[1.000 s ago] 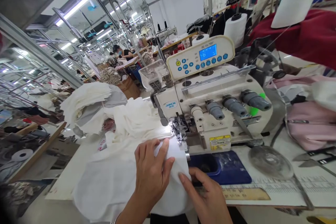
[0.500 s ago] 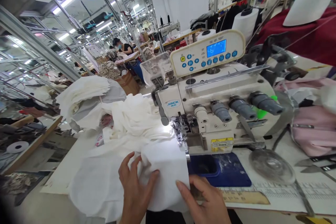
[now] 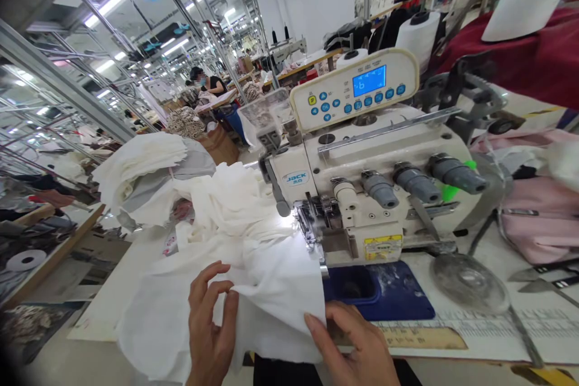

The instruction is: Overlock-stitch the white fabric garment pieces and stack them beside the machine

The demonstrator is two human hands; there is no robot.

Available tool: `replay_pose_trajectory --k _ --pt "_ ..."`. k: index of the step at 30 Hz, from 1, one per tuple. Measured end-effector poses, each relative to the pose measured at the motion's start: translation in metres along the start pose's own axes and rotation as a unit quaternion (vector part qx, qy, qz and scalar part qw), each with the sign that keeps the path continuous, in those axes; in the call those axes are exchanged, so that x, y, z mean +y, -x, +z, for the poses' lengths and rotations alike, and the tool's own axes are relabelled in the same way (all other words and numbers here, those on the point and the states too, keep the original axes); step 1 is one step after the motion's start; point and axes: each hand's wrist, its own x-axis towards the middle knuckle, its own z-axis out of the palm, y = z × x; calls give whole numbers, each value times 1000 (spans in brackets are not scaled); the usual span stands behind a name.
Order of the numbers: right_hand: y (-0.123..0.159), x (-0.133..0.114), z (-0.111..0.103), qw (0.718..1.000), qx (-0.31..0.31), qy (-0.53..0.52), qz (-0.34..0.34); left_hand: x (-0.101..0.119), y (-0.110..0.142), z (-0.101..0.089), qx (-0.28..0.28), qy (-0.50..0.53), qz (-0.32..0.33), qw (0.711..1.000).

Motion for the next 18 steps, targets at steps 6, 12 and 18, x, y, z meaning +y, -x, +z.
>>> replay_pose_trajectory --k 6,12,18 --pt "-3 2 -1 999 -17 -25 9 8 -14 -2 -4 56 -14 998" --pt "-6 2 -4 1000 -2 -23 8 11 -29 -4 -2 69 3 998" --pt "-7 0 -2 998 2 -60 18 8 -49 -2 9 49 15 999"
